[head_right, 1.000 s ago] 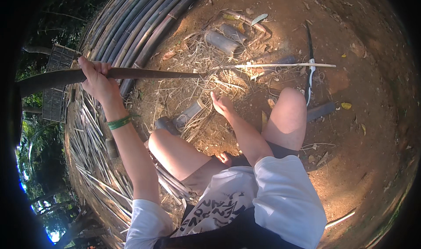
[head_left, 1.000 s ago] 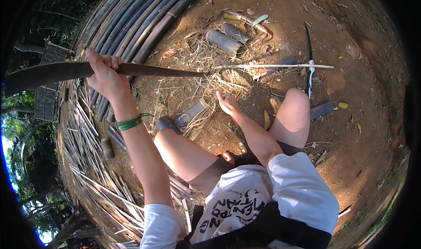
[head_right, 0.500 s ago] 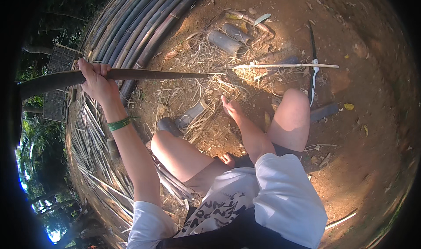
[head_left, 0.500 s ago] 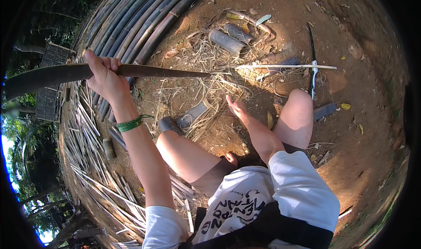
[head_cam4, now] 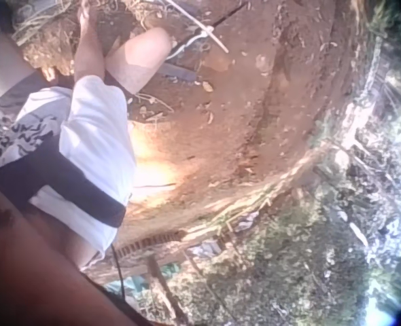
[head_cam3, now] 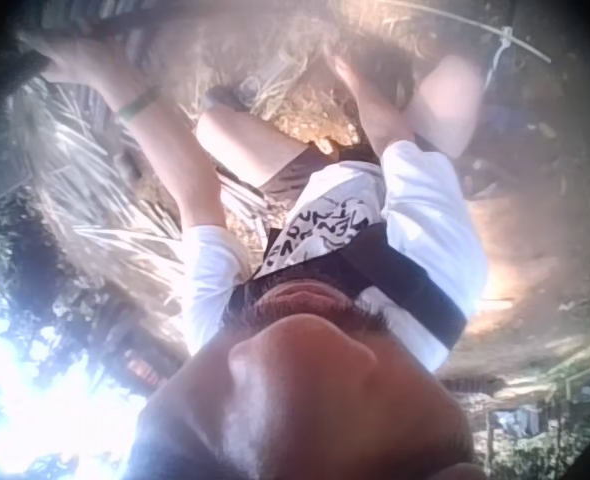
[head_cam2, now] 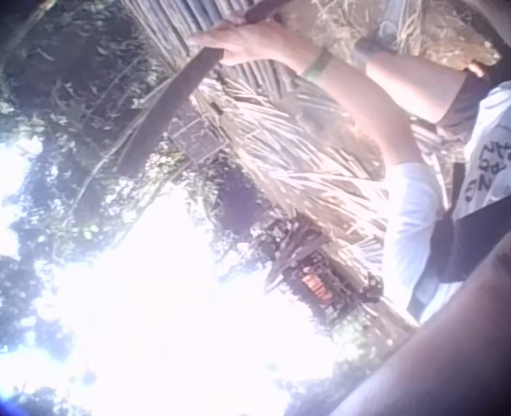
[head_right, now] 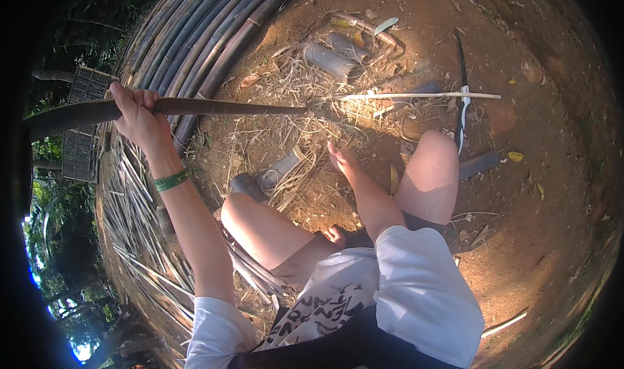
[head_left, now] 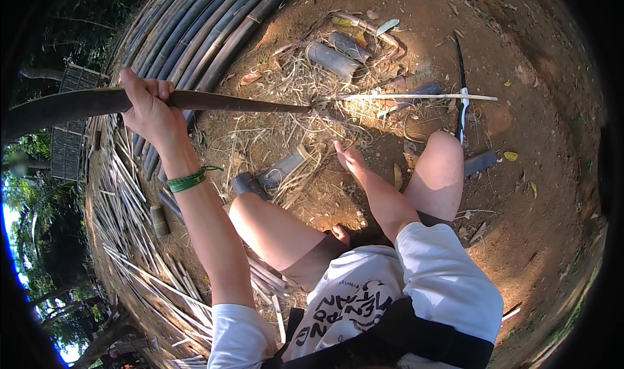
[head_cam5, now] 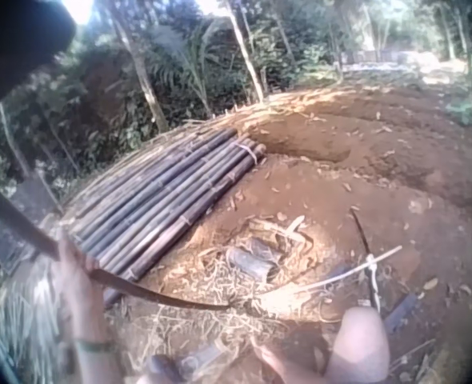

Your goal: The person strips layers from a long bamboo pole using a machete while sitting on the ground, handling the pole by hand and placing it onto a pile of other bamboo.

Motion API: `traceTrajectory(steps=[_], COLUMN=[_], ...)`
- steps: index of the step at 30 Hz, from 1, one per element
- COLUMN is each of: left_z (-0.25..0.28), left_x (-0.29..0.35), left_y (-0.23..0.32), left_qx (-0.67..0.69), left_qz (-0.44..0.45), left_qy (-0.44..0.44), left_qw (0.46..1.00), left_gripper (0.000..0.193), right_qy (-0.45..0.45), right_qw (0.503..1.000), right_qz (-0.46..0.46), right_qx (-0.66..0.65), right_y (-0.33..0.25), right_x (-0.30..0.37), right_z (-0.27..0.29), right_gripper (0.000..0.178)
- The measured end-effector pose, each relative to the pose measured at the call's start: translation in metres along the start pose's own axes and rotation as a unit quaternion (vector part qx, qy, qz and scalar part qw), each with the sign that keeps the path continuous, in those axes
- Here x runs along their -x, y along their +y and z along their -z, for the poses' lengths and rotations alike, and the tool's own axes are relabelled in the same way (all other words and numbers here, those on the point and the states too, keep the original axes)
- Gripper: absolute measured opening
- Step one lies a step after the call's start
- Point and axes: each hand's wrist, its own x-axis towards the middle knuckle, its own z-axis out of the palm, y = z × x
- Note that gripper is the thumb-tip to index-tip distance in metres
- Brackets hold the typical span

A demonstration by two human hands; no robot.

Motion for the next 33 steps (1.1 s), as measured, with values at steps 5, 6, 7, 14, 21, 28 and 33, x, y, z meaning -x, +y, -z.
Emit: traceTrajectory(steps=[5,6,7,14,21,28,33], left_z=[0.006,0.004,0.005,0.022,0.028,0.035,0.027], left_x=[0.002,0.001,-0.002,-0.010,-0.020,-0.015,0.012], left_y=[0.003,0.000,-0.001,-0.005,0.009,0.018,0.033], left_qx=[-0.007,-0.003,-0.002,-0.026,-0.004,-0.131,-0.224], left_qz=[0.005,0.001,-0.006,-0.019,0.050,-0.074,-0.151], left_qy=[0.018,0.011,0.003,0.065,0.100,0.109,0.145], left_qw=[1.000,1.000,1.000,0.997,0.994,0.983,0.952], left_gripper=[0.034,0.033,0.033,0.034,0.067,0.074,0.064], right_qy=[-0.004,0.043,0.087,-0.046,-0.065,-0.057,-0.049], right_qw=[0.997,0.995,0.992,0.993,0.962,0.981,0.984], right_qz=[-0.024,-0.029,-0.031,-0.101,-0.087,0.000,0.095], right_qx=[0.077,0.080,0.081,-0.037,-0.249,-0.188,-0.143], right_y=[-0.005,0.001,0.001,-0.049,-0.065,-0.104,-0.127], right_x=[0.010,0.005,0.004,0.032,0.071,0.115,0.151], right_z=[0.001,0.000,0.000,0.029,0.014,0.010,-0.010], right_gripper=[0.099,0.099,0.099,0.083,0.068,0.071,0.062])
